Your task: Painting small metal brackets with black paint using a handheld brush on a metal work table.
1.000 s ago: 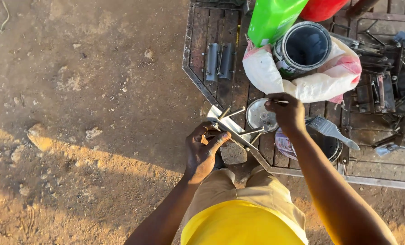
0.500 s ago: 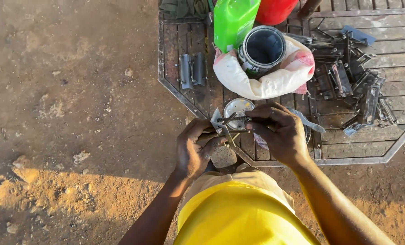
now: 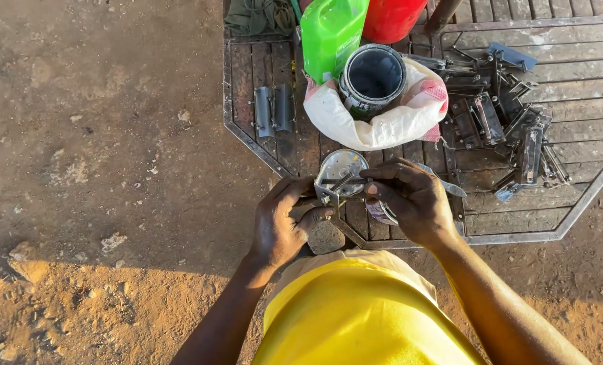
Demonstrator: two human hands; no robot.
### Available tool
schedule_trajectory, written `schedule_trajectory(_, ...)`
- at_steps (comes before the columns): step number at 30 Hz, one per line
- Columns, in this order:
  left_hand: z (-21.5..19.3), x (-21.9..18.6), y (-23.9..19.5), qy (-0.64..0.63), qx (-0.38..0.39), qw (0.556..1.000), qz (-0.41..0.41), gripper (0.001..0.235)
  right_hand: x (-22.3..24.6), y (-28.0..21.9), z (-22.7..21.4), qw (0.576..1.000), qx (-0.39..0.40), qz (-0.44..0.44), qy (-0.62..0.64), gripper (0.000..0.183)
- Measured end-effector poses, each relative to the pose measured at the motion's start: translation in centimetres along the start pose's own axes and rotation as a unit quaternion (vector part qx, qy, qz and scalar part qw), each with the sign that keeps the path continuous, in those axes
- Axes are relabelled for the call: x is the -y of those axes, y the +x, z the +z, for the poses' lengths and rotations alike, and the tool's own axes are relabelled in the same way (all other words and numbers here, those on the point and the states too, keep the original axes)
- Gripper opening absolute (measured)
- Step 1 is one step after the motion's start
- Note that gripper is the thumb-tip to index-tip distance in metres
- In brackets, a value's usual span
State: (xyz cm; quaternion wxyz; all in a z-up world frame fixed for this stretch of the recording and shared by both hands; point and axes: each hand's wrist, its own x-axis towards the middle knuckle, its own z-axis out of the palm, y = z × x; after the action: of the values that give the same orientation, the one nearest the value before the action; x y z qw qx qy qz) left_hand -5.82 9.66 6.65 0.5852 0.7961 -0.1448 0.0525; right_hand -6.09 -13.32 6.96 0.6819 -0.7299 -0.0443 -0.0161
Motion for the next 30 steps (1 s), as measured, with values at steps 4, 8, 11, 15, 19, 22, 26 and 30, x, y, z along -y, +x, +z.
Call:
schedule_trajectory(4,-0.1,-1.0,0.3,0.034,0.012,0.998,0.056,0.040,0.5,-0.5,-0.1,0.999,-0.006,-0.003,-0.040,0.015)
schedule_trajectory(8,0.3,-0.8,0.1,0.045,0.016,0.996,0.079,0.039,-0.7,-1.4,0.7,0.992,-0.037,0.118,-0.034,0.046)
schedule_trajectory(11,0.6,-1.1,0.0,0.030,0.020,0.996,0.086,0.037,-0.2,-1.5,1.2,0.981,-0.074,0.177,-0.015,0.063)
schedule_trajectory(15,0.7,-1.1,0.0,0.010,0.018,0.996,0.083,0.037,1.7,-1.9,-0.2,0.985,-0.035,-0.011,-0.170,0.033)
schedule_trajectory(19,1.0,-1.4,-0.1,-0.002,0.024,0.998,0.061,0.038,1.0,-2.3,-0.7,0.957,-0.004,-0.109,-0.270,0.011)
schedule_trajectory(22,1.3,-1.4,-0.2,0.015,0.032,0.998,0.059,0.040,1.6,-2.1,-0.2,0.958,-0.039,0.003,-0.285,0.053)
schedule_trajectory(26,1.4,-1.1,-0.5,-0.001,0.017,0.999,0.052,0.040,2.0,-2.6,-0.6,0.965,-0.046,-0.020,-0.258,0.031)
schedule_trajectory(30,1.5,-0.9,-0.6,-0.026,0.019,0.998,0.054,0.043,-0.3,-2.7,-1.7,0.932,-0.024,-0.160,-0.324,0.019)
